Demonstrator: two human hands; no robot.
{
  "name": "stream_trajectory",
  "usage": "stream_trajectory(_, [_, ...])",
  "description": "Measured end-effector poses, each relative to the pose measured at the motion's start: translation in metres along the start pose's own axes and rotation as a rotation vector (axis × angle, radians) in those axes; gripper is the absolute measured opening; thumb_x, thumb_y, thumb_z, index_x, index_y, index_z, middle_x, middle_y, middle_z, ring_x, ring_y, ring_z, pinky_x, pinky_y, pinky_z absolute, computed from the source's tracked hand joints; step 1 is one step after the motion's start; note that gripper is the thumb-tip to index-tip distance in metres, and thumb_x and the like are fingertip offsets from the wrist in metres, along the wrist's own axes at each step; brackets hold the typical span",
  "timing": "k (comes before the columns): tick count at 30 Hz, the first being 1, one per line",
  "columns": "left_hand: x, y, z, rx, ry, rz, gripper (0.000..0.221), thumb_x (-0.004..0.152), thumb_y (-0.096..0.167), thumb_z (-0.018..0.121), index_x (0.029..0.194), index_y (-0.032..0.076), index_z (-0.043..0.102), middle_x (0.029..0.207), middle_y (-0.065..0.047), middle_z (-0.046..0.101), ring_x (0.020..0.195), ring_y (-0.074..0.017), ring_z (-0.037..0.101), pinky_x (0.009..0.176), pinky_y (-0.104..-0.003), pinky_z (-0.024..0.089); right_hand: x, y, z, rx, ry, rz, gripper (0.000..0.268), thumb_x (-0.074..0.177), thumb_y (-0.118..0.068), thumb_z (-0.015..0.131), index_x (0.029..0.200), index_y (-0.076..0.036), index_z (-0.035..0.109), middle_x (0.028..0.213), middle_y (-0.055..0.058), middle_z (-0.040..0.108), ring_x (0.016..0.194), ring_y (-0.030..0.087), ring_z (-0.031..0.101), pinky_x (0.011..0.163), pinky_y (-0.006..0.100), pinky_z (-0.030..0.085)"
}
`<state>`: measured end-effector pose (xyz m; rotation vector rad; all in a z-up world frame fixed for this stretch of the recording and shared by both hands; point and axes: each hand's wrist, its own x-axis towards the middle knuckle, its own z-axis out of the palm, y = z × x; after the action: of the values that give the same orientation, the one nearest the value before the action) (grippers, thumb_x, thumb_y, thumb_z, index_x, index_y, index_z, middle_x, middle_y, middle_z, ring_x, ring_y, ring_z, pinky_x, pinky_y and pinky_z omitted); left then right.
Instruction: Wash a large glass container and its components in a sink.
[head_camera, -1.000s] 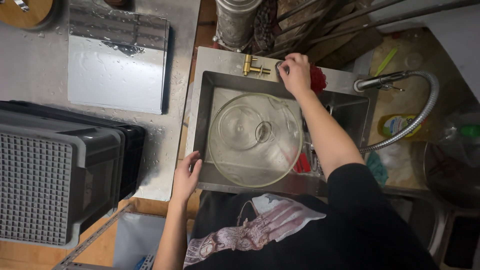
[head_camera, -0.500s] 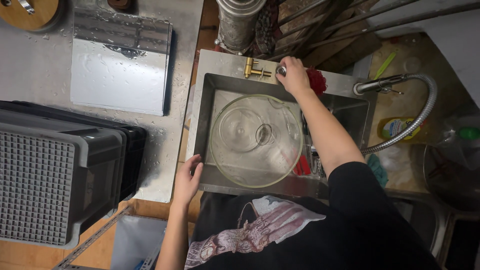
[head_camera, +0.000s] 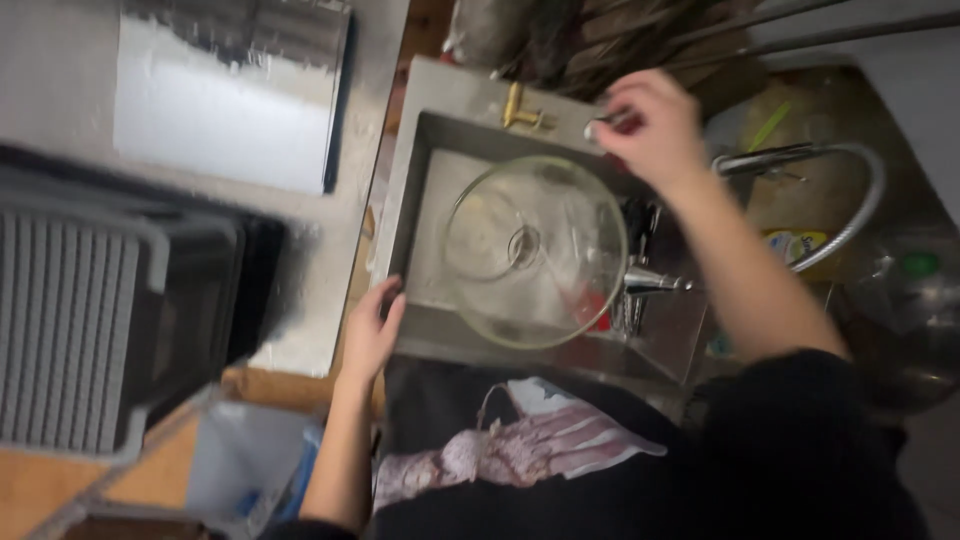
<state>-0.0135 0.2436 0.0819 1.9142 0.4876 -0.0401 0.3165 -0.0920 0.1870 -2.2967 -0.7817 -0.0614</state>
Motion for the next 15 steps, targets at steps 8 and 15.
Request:
stream_trajectory(8, [0.003,0.002,-0.016,-0.047,-0.006,0.098,0.036,0.098,0.021,0.067,0.129,0.002,0.066,0.12,-0.017,0.072,0.11,-0.0291,0.07,0.094,-0.037,0.053,-0.001,-0.178,-0.016,-0.057,-0.491,-0.314,0.016,0.078,-0.014,0.084,0.089,-0.007,0.073,0.115,0.007,0.068,0.096,0.021,0.068,0.08,0.032,0.058])
stream_trajectory(15, [-0.002,-0.026,-0.029,-0.133,-0.001,0.111,0.035,0.099,0.021,0.066,0.129,0.002,0.066,0.12,-0.016,0.073,0.113,-0.0282,0.071,0.097,-0.036,0.054,-0.021,-0.126,0.152,-0.46,-1.271,0.152,0.034,0.073,-0.026,0.085,0.099,-0.009,0.071,0.098,0.016,0.072,0.096,0.037,0.069,0.082,0.049,0.056])
